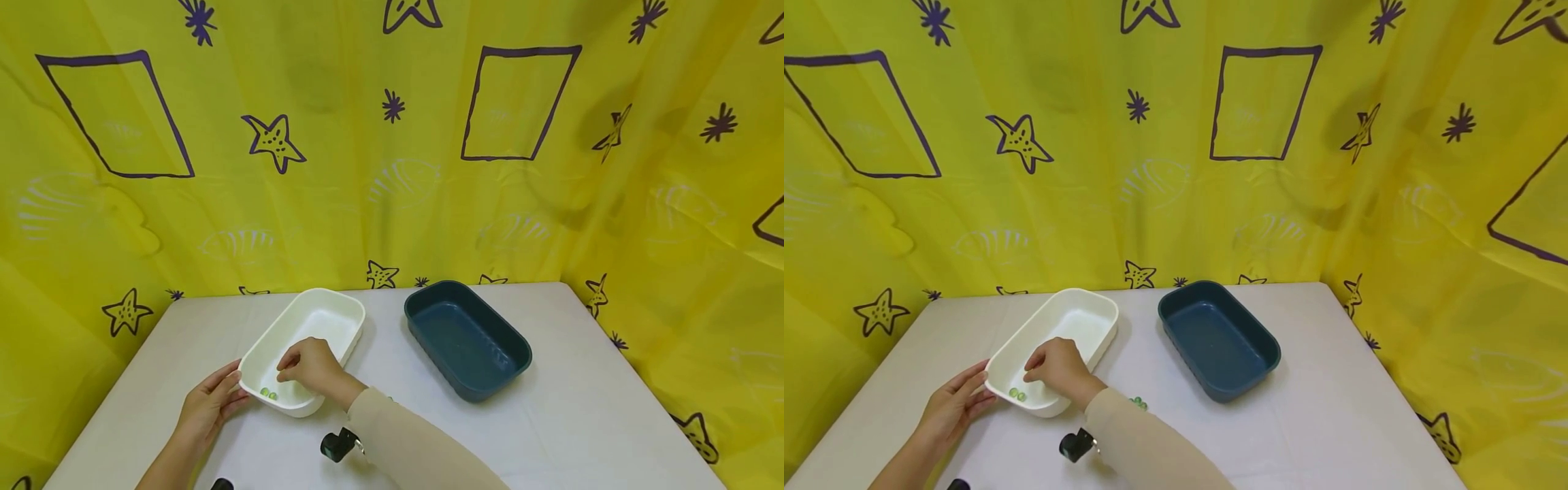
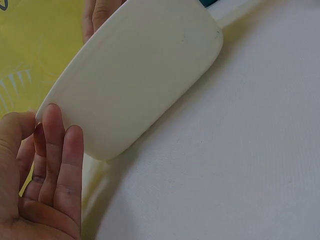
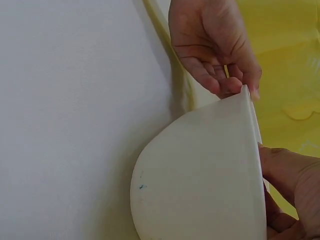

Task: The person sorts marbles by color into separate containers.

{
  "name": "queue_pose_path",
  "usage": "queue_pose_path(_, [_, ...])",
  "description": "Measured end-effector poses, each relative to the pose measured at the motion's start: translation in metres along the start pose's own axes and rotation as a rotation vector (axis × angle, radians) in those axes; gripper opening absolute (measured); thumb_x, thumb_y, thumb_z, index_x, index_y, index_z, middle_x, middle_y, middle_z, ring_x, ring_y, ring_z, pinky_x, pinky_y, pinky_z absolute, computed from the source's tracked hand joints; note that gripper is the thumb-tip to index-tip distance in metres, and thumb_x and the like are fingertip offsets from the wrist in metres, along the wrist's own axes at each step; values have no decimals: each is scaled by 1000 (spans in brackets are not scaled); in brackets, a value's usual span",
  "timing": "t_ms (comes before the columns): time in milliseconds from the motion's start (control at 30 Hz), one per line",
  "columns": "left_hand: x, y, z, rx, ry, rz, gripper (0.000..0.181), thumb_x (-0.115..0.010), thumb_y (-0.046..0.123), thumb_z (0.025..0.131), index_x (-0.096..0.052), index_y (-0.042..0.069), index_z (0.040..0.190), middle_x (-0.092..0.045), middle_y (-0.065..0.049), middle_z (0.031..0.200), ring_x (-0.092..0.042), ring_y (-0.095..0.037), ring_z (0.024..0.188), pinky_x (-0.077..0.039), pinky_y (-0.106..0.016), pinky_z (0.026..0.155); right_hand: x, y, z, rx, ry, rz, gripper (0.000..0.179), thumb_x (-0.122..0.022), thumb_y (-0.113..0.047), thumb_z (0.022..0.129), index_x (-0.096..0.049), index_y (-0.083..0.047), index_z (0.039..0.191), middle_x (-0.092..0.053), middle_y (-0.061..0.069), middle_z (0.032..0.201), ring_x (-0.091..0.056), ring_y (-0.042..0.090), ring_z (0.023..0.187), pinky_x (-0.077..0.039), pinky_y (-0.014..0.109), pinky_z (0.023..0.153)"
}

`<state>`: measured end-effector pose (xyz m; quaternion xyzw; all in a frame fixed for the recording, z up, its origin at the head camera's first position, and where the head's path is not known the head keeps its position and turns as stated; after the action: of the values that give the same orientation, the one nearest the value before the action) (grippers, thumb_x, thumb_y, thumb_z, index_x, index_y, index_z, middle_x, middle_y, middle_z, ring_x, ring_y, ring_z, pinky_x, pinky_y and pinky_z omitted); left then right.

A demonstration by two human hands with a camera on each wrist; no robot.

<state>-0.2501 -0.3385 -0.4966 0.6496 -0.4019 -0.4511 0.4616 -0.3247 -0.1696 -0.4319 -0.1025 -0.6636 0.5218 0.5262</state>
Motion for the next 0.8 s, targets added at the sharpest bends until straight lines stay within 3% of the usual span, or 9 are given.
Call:
queue_pose_path(167, [0, 1, 0, -7, -2, 0, 29, -59, 14, 100, -74, 39, 93, -71, 10, 91, -69, -7, 73, -61, -22, 73, -4, 8, 10, -88, -52, 104, 7, -84, -7, 77, -79, -8, 82, -71, -4, 69, -53, -1, 54, -45, 10, 52])
queue_pose_path(300, [-1, 1, 0, -6, -4, 1, 30, -59, 14, 100, -74, 38, 93, -70, 9, 90, -69, -7, 73, -61, -22, 73, -7, 14, 15, -146, -77, 111, 7, -84, -8, 77, -79, -9, 82, -70, -5, 67, -53, 1, 52, -44, 11, 51])
queue_pose_path(600, [-2, 1, -1, -3, 1, 13, 28, -59, 14, 100, -74, 38, 94, -70, 7, 91, -69, -7, 74, -61, -22, 74, -15, 24, 23, -214, -77, 112, 7, -84, -7, 77, -79, -9, 82, -71, -4, 69, -54, 2, 53, -45, 11, 51])
queue_pose_path(800, [0, 0, 0, 4, 11, 17, 27, -60, 15, 100, -74, 38, 94, -71, 7, 91, -70, -8, 75, -61, -22, 74, -14, 24, 25, -213, -57, 152, 7, -84, -6, 77, -79, -7, 82, -71, -3, 70, -56, 3, 53, -48, 12, 52])
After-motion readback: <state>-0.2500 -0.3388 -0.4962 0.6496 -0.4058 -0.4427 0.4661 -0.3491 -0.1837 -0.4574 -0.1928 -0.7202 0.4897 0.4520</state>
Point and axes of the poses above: each hand's wrist, its own z-axis towards the middle knuckle, its own x-axis out of the back of the hand, y = z × x, the point moved 8 cm from there along z, towards the middle knuckle
